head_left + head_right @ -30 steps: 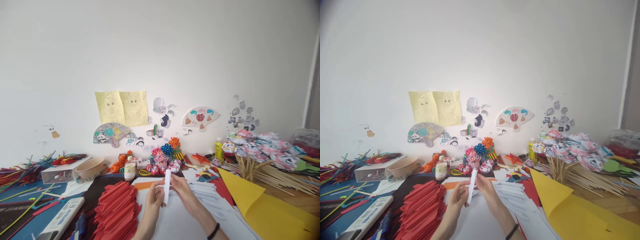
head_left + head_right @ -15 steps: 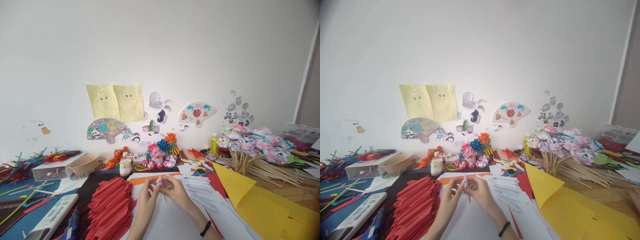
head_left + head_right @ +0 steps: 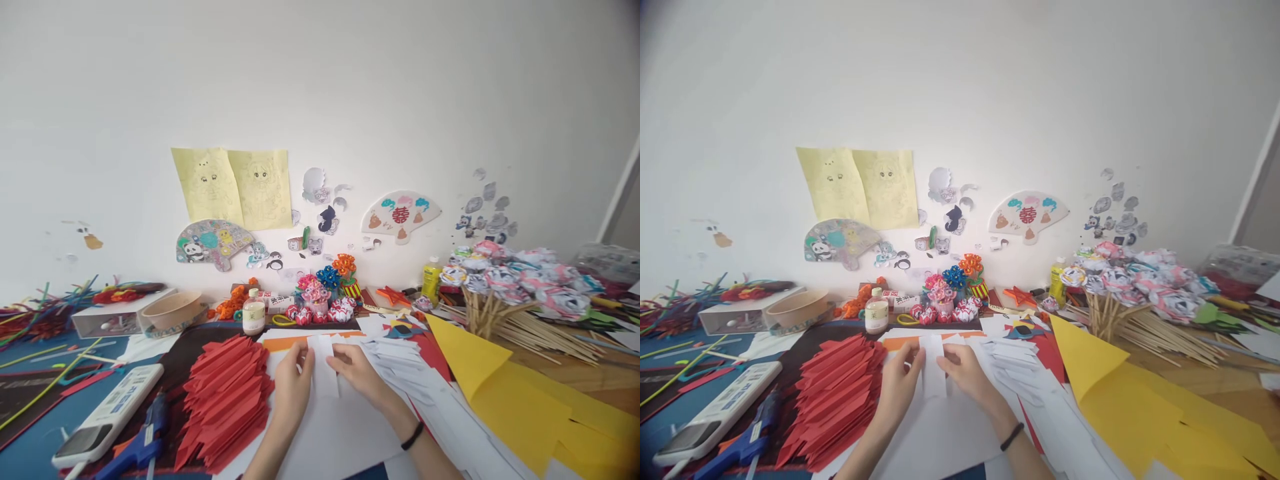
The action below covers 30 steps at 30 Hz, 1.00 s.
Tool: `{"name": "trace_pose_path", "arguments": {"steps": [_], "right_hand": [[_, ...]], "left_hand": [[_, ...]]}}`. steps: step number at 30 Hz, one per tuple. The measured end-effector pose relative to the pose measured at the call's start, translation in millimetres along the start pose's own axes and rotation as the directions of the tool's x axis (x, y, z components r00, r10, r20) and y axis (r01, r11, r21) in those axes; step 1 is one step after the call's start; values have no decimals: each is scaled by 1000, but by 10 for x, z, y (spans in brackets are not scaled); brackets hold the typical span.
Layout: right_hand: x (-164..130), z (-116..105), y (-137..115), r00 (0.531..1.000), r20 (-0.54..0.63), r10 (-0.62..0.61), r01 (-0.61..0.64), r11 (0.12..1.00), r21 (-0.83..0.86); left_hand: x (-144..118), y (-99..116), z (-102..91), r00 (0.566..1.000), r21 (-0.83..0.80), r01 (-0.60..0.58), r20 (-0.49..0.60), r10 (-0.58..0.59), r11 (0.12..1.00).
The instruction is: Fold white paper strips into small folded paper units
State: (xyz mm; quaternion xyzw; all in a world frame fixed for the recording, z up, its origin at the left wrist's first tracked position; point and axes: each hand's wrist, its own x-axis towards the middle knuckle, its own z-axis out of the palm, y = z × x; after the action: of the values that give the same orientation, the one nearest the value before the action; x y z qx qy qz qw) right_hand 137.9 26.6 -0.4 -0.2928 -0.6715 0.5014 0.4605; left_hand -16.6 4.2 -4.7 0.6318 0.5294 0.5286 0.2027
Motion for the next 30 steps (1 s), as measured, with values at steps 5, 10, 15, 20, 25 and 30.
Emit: {"name": "trace_pose_path", "arguments": {"steps": [5,10,15,20,25,30], "right_hand": [[11,9,85,998,-45,35,-36,999,-35],[32,37,181,996,-76,40,-45,996,-71],[56,56,236,997,-82,6,-11,998,-67],[62,41,244,986,-157,-61,29,979,-203],[32,45,157,990,-127,-68,38,973,-229],[14,45,126,987,-142,-78,41,968,-246]], "left_hand": [[-15,22,-20,997,155,-39,-56,48,987],[-66,27,-25,967,357,-159,-132,218,920],[-66,-33,-73,898,482,-366,-42,438,796],[-29,9,-105,895,415,-407,3,446,814],[47,42,-126,981,43,-178,-74,180,983],[113,-14,-135,999,-168,47,29,-43,985]]}}
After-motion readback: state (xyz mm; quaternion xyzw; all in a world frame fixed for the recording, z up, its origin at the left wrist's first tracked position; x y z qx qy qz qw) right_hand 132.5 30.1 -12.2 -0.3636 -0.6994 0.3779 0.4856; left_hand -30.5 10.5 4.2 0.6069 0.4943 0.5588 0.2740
